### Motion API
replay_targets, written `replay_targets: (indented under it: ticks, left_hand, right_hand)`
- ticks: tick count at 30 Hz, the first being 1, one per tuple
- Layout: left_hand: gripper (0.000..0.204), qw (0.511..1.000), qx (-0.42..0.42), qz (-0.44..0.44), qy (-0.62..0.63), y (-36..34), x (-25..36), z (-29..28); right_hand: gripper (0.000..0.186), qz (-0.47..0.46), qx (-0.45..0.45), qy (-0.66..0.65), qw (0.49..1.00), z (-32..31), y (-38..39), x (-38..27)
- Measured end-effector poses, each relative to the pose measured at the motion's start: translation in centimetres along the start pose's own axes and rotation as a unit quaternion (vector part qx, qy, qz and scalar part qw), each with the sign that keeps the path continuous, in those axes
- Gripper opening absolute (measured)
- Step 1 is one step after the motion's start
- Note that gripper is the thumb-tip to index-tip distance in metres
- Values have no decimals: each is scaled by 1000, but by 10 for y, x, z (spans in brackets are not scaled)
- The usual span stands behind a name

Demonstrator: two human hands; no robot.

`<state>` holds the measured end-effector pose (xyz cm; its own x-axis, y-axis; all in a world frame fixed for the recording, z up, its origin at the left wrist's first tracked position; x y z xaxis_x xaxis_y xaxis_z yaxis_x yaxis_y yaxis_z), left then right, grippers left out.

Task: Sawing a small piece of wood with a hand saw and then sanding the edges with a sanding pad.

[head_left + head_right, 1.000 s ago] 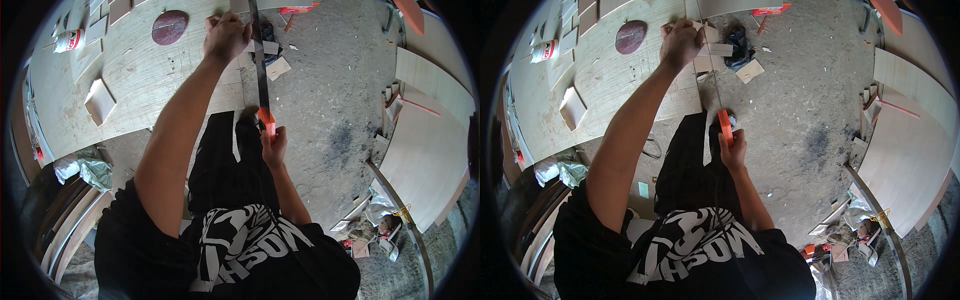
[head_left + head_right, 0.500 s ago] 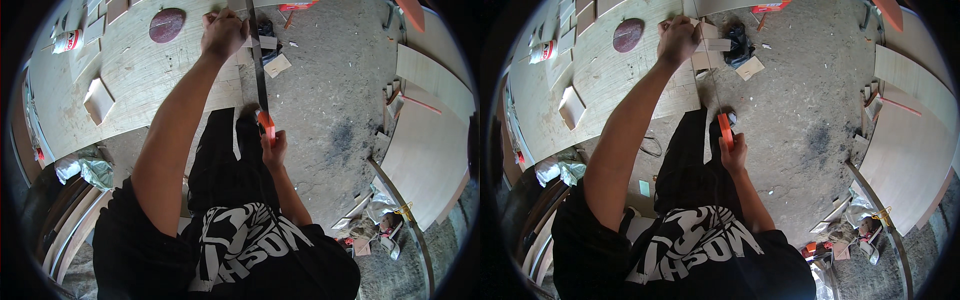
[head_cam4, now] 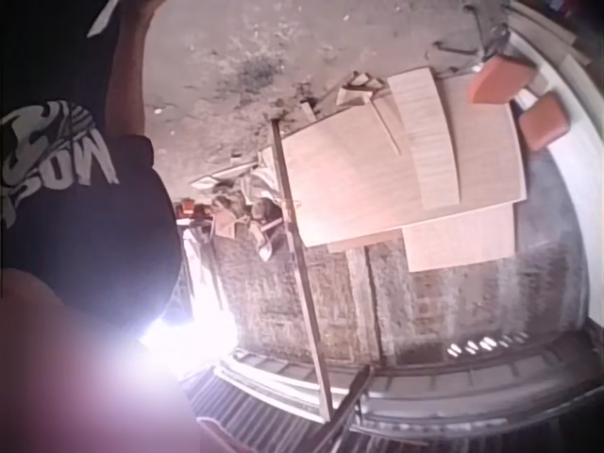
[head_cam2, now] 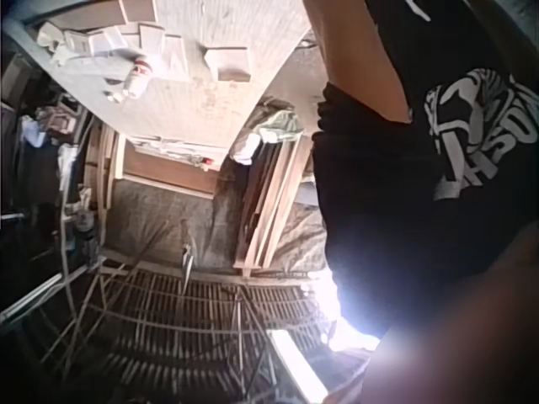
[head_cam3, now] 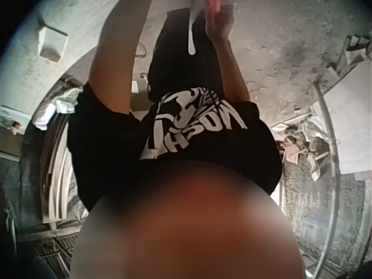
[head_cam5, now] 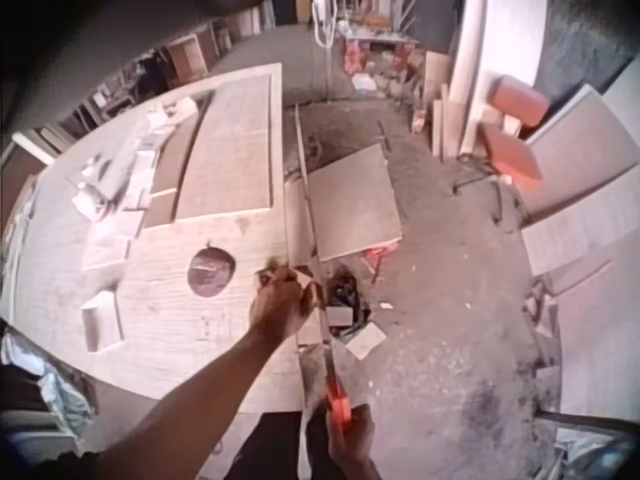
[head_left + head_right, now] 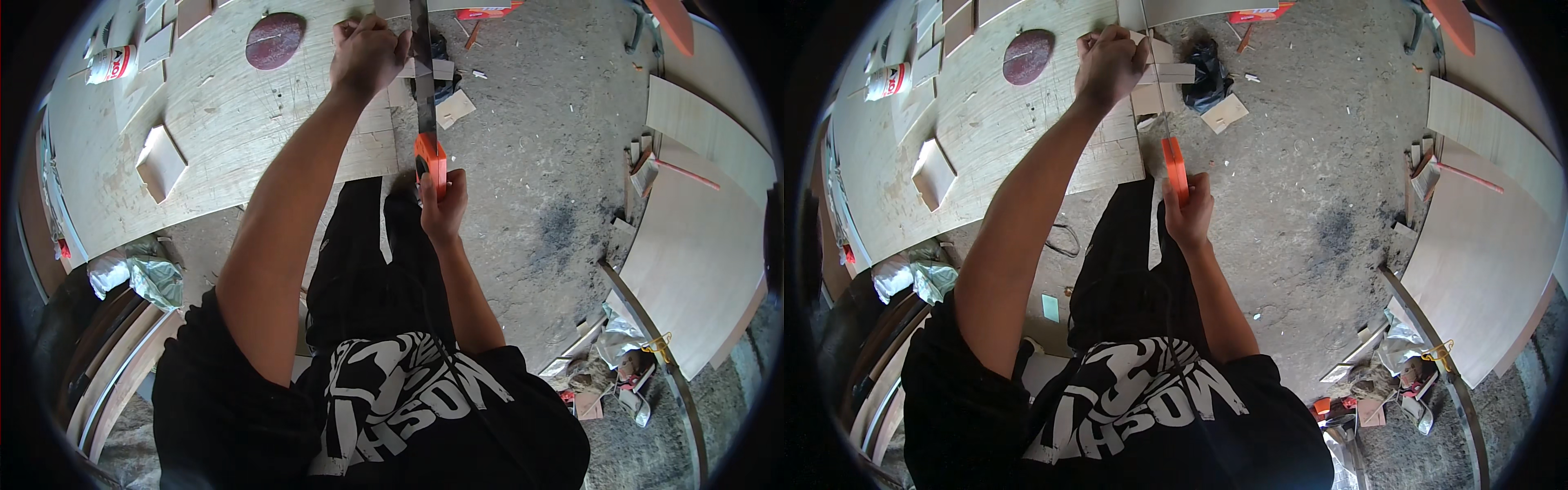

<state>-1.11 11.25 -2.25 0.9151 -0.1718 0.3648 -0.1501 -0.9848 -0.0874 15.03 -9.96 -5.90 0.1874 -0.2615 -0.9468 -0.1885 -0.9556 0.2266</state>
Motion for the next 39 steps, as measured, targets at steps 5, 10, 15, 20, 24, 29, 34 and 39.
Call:
replay_targets:
  ticks: [5,10,15,20,24,29,34,39]
  left_hand:
    - [47,1000,-9,9,-15,0,-1,0]
    - [46,1000,-6,6,-16,-1,0,2]
    - [44,1000,12,0,0,0,-2,2]
    - [44,1000,-19,-13,12,0,0,1]
    - [44,1000,-2,-14,14,-1,-2,4]
    - [47,1000,16,-12,-11,-2,-2,5]
    - [48,1000,2,-3,2,-1,-2,2]
    - [47,1000,3,-4,3,-3,0,0]
  right_hand:
    - [30,1,6,7,1000,0,2,1]
    - [31,-22,1,54,998,-5,13,12]
    - [31,9,-17,57,998,-10,24,23]
    - [30,6,-28,94,995,-21,36,38]
    - [31,-12,-19,79,997,-26,42,41]
    - [31,32,-17,34,999,-29,45,38]
    - [33,-31,14,31,999,-27,36,24]
    - [33,-25,-3,9,1000,-14,-1,20]
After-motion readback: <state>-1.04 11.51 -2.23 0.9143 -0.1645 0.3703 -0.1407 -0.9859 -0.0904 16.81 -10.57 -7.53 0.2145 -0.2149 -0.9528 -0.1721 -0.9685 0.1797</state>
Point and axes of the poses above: each hand's wrist, its own y-axis away from the middle knuckle, its own z-axis out of the palm, x = y × z, the point moved 3 cm from there along -y, towards the middle knuckle, and after that the axes turned 7 degrees about y, right-handed, at the moved point
